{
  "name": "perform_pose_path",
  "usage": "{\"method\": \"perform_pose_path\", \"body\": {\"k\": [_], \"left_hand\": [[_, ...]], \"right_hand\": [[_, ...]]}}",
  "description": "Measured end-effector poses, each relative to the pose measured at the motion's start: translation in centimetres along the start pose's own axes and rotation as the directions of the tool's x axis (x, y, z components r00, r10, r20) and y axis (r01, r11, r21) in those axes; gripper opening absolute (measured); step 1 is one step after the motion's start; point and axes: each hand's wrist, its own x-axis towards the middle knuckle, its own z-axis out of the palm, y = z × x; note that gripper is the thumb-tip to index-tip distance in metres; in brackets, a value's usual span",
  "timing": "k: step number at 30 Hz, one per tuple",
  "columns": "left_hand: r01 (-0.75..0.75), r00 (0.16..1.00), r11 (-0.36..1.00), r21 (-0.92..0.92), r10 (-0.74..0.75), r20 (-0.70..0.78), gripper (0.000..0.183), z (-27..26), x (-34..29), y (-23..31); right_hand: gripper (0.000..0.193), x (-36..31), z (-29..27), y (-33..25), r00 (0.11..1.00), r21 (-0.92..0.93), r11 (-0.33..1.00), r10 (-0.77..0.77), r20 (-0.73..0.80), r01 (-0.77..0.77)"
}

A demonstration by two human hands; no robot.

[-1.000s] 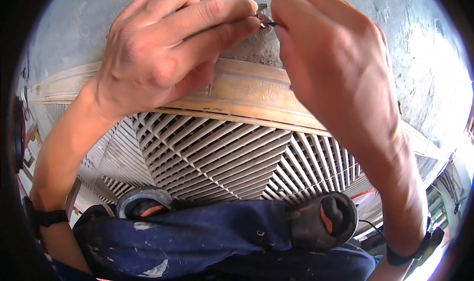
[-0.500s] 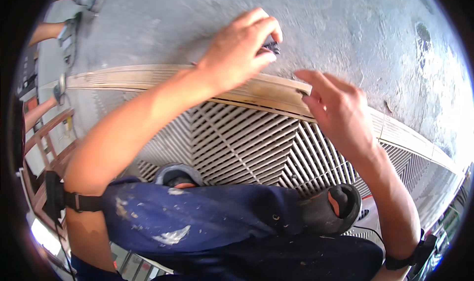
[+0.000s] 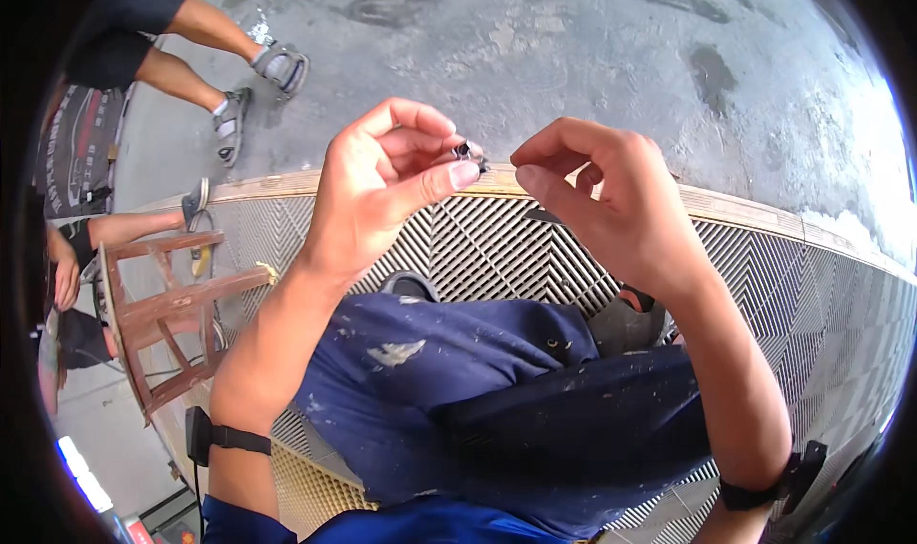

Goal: Repairing or preparing small plastic components using tape and a blade.

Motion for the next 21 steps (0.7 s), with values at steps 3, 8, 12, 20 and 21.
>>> {"method": "perform_pose_path", "body": {"k": [3,8,12,20,21], "left_hand": [[-0.040,0.999,0.999,0.011,0.041,-0.004,0.034,1.0,-3.3,3.3],[-0.107,0.991,0.993,-0.053,0.111,0.074,0.031,1.4,-8.9,5.7],[-0.177,0.983,0.984,-0.005,0.177,0.057,0.029,-0.6,-13.0,1.5],[-0.305,0.949,0.948,0.087,0.295,0.115,0.024,1.8,-15.0,-0.1],[-0.345,0.938,0.935,0.086,0.338,0.082,0.023,1.7,-15.4,-0.7]], "right_hand": [[0.015,-2.7,-0.3,-3.7,0.994,0.130,0.986,-0.096,-0.052,0.102],[0.012,-6.6,1.6,-8.1,0.997,0.243,0.967,-0.075,-0.035,0.081],[0.012,-8.0,5.9,-7.8,0.983,0.194,0.965,-0.182,0.010,0.177],[0.007,-11.8,6.3,-6.7,0.982,0.259,0.948,-0.184,-0.033,0.186],[0.008,-11.8,6.9,-6.4,0.987,0.384,0.909,-0.147,-0.069,0.162]]}}
